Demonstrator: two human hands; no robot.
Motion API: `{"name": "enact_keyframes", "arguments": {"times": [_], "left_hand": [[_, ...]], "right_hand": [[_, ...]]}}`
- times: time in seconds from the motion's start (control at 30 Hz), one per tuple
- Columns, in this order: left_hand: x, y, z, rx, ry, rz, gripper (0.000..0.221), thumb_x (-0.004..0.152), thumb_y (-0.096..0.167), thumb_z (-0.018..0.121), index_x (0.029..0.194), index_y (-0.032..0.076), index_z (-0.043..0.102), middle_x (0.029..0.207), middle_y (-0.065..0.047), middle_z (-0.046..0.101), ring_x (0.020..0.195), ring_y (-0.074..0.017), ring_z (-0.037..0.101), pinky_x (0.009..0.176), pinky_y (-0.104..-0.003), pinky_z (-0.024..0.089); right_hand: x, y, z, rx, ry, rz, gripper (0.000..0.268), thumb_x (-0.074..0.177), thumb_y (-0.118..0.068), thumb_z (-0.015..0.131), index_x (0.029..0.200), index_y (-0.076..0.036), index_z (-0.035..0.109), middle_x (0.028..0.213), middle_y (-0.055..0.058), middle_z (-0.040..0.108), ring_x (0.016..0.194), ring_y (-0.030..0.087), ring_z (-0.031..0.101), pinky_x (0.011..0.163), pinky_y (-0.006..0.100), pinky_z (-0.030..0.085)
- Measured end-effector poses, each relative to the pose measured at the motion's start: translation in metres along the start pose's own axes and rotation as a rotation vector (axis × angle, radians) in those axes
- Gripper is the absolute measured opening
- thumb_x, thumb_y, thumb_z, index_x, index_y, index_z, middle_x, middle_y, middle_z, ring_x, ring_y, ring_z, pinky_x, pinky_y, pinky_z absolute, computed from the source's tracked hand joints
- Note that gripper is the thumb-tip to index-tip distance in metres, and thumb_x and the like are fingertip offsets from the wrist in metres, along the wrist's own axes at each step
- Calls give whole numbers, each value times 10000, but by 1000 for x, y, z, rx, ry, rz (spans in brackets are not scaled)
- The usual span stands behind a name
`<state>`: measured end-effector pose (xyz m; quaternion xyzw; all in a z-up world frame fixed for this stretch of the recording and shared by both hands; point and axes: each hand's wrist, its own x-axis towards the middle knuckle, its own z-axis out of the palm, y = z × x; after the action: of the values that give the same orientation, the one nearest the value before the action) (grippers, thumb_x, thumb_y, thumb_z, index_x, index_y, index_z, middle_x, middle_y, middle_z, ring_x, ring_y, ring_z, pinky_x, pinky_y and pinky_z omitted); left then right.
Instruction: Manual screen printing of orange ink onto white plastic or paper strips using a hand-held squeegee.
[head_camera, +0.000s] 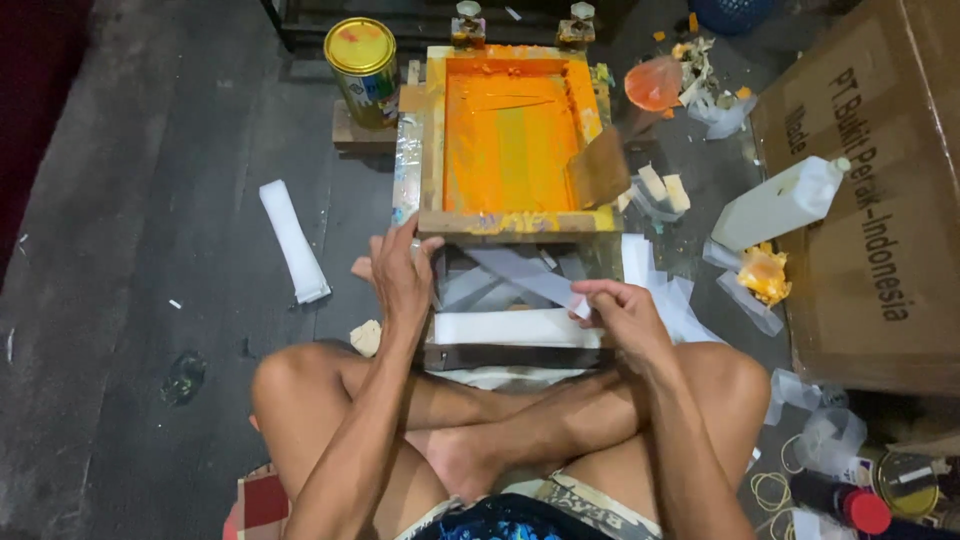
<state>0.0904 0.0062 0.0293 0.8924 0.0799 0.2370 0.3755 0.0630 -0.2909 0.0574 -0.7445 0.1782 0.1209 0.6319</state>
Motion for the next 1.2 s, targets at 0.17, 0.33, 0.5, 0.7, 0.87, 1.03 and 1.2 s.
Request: {"name": "enact_keyframes", "arguments": {"times": [0.17,0.33,0.5,0.7,0.87,1.03,1.2], "left_hand": [[47,34,-17,-29,135,64,448,950,501,706,1273,195,655,927,55,649,925,-174,567,863,-453,271],[72,47,-19,-106,205,87,445,959,496,701,1264,176,648,930,45,638,900,-171,567,862,-430,271],[81,51,-18,-153,224,73,456,960,522,693,1259,179,662,920,63,635,887,-148,562,868,-425,261],[85,55,-19,-206,243,76,430,964,479,715,1264,174,666,904,51,622,866,-158,558,881,-434,254],[87,53,-20,-219,228,77,425,968,486,708,1263,184,664,907,53,618,874,-154,554,877,-430,247],[85,53,-21,-220,232,74,433,961,486,719,1260,178,662,911,47,622,875,-164,558,873,-433,248],[84,52,-21,-236,225,68,424,952,496,721,1253,201,672,898,55,623,877,-151,550,887,-424,244]], "right_hand": [[0,-26,43,3,4,-46,369,933,-71,592,1273,14,707,878,187,733,720,213,720,722,359,657],[15,8,51,-913,165,-638,273,975,-372,634,1162,-255,794,1077,13,789,1001,266,745,864,436,586],[25,26,81,-1237,0,-784,454,1007,-317,484,1403,-168,649,1519,46,582,1449,380,439,1120,584,383],[29,21,121,-1218,14,-540,625,988,-309,458,1539,-13,455,1641,203,386,1514,467,304,1168,661,251],[32,19,127,-1167,-8,-506,651,982,-308,461,1557,-5,428,1652,211,358,1522,494,257,1147,715,207],[28,16,134,-1178,-19,-444,669,984,-316,446,1581,-20,385,1677,191,319,1538,485,215,1130,740,194],[15,0,143,-1109,-15,-404,695,959,-296,443,1569,29,372,1676,214,303,1535,502,199,1110,755,171]]}}
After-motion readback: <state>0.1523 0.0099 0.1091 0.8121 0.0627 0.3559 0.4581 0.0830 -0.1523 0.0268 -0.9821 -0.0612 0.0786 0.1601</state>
